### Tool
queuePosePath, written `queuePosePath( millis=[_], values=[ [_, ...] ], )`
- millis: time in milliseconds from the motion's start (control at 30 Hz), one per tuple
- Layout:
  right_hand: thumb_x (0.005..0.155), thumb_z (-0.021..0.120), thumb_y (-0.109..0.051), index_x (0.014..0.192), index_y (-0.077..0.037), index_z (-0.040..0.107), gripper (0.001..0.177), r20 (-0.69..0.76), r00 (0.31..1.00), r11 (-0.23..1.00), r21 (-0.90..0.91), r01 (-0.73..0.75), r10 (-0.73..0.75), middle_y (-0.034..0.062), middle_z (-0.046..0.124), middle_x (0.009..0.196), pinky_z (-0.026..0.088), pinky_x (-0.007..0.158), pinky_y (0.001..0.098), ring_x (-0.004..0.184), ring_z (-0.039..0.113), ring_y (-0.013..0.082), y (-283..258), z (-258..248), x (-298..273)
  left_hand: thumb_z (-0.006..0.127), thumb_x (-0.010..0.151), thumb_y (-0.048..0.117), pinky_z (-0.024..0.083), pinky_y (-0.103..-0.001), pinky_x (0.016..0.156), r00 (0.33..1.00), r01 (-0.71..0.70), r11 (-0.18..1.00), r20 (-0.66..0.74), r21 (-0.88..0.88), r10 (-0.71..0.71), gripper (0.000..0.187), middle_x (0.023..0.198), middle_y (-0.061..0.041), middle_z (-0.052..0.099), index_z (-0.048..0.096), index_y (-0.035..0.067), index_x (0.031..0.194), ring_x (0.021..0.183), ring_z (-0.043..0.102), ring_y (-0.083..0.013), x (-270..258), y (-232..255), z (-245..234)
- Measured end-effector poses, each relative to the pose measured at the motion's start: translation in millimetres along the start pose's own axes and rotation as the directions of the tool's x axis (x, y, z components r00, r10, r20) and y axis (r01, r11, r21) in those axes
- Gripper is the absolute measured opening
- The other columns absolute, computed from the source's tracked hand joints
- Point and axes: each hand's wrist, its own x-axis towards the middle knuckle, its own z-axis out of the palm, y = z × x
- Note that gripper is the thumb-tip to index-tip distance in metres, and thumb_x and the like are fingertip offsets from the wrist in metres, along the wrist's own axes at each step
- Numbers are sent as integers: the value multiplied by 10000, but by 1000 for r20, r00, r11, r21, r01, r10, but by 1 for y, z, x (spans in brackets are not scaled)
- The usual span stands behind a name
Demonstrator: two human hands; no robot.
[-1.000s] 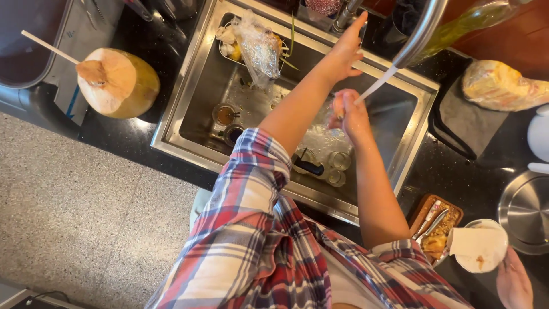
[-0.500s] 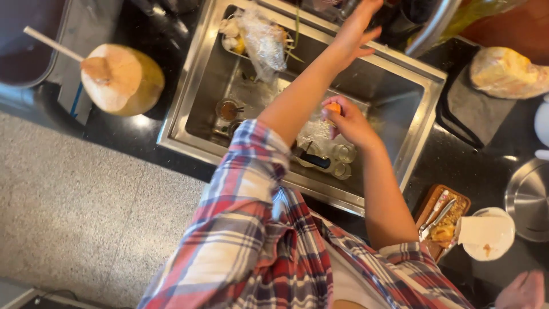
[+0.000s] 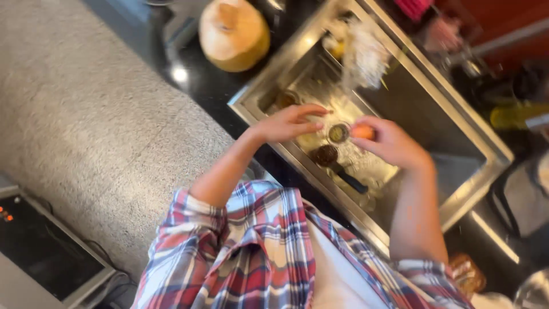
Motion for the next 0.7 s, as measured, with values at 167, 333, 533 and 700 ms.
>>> queuePosePath(
  millis=[167, 333, 533, 700],
  values=[
    [926, 769, -159, 1169, -99, 662, 272, 4, 918, 732, 605, 314, -397, 73, 697, 1133, 588, 810, 343, 894, 681, 160, -59, -3, 10, 585, 1062, 477, 519, -414, 1081, 984, -121, 647, -5, -753, 179, 581, 1444, -142, 620, 534, 70, 1472, 1245, 635, -315, -40, 38, -23],
    [876, 684, -29, 1142, -58, 671, 268, -73, 997, 977, -212, -5, -10, 48, 690, 957, 549, 718, 279, 812, 624, 92, 18, 29, 47, 706, 957, 331, 527, -375, 993, 902, -134, 813, -270, 567, 337, 436, 1254, -111, 714, 653, 73, 1304, 1148, 665, -248, -107, 10, -50],
    [937, 690, -124, 1176, -74, 645, 248, -179, 974, 988, -38, -148, 139, 12, 623, 802, 495, 574, 263, 646, 581, 76, -123, 146, 89, 561, 1079, 348, 561, -330, 963, 861, -65, 984, -507, -166, -29, 385, 1191, -54, 740, 624, 69, 1337, 1034, 689, -133, -233, -32, -107],
    [885, 735, -126, 1285, -73, 634, 415, -8, 966, 946, -206, 250, -257, 72, 698, 1216, 537, 949, 358, 1093, 670, 193, -241, 307, 201, 480, 1000, 419, 558, -346, 855, 711, -99, 747, -572, -658, -409, 424, 1323, 21, 634, 499, 219, 1374, 1012, 711, -167, -326, -19, -160]
  ],
)
